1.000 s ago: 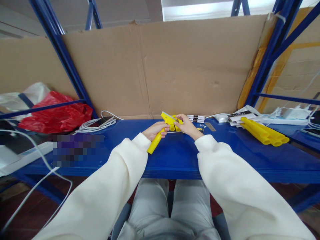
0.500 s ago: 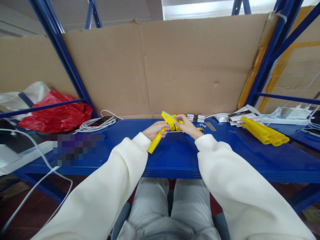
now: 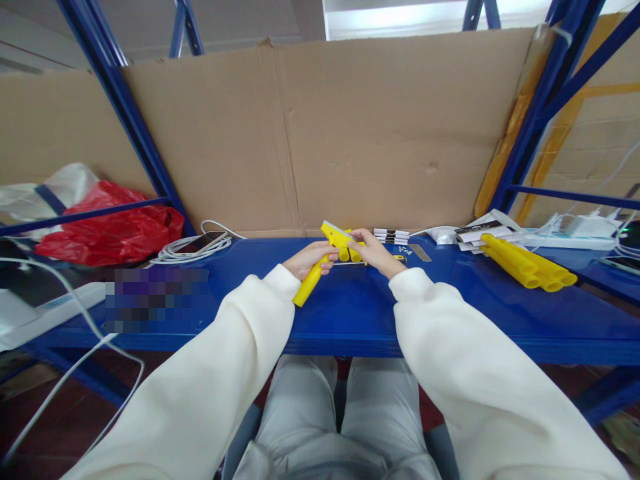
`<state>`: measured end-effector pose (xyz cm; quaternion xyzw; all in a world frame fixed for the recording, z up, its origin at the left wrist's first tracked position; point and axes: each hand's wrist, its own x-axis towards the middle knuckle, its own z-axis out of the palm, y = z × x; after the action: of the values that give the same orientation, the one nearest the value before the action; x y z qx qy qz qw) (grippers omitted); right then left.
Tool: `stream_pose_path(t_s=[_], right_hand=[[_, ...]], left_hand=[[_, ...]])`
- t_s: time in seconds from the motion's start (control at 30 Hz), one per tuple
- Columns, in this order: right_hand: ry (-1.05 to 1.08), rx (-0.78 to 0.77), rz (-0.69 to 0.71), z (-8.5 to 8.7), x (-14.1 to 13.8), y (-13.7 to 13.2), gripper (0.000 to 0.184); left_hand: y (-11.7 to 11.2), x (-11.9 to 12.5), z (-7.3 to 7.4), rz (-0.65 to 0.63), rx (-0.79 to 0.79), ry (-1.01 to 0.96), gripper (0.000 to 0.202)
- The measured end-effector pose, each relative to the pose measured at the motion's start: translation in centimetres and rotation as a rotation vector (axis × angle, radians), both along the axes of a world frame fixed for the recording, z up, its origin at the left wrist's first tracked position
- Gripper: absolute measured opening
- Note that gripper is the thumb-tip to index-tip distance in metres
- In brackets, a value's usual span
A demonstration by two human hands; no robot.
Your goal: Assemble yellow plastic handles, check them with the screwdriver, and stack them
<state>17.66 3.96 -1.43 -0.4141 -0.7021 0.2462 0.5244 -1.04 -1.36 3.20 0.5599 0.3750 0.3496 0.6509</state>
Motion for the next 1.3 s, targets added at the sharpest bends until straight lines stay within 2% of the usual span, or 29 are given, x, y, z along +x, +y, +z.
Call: stream_pose_path(t_s=[0.23,0.43,0.53,0.67,0.77,0.83,0.93,1.03,1.13,1.3], right_hand=[[-0.027,0.002,0.018,-0.1,0.2,0.1,0.031],[-0.066,0.073,-0.146,0.2,0.4,0.2,0.039],[-0.097,0.080,-0.253,1.0,2.4,0.7,0.041],[-0.470,0.105,-0.291,1.9,7.5,1.3,0.043],[-0.755,-0.026,-0.225,1.8,10.3,1.1,0.047],[-0.859,-0.127,-0.202,1.6,10.9,0.7,0.047],[-0.911,-0.185,-0.206,1.7,10.4,-0.1,0.039],[-0.849,-0.234,-0.179,2.3,9.7,-1.0,0.034],[-0.674,-0.255,-0.137,3.2,9.3,-2.0,0.036],[-0.104,-0.255,-0.137,4.5,7.4,-3.5,0.043]], left_hand=[[-0.2,-0.1,0.1,-0.004,0.010,-0.005,0.020],[0.3,0.0,-0.1,0.020,0.035,-0.052,0.023],[0.6,-0.1,-0.2,0.085,0.022,-0.085,0.024],[1.2,-0.3,-0.2,0.183,-0.013,-0.073,0.025],[1.6,-0.5,-0.3,0.229,-0.040,-0.036,0.024],[1.8,-0.6,-0.5,0.251,-0.050,-0.013,0.023],[2.2,-0.7,-0.7,0.272,-0.057,0.019,0.021],[2.6,-0.8,-1.0,0.287,-0.063,0.053,0.022],[2.8,-0.9,-1.2,0.319,-0.065,0.057,0.021],[3.0,-0.9,-1.2,0.363,-0.068,-0.003,0.022]])
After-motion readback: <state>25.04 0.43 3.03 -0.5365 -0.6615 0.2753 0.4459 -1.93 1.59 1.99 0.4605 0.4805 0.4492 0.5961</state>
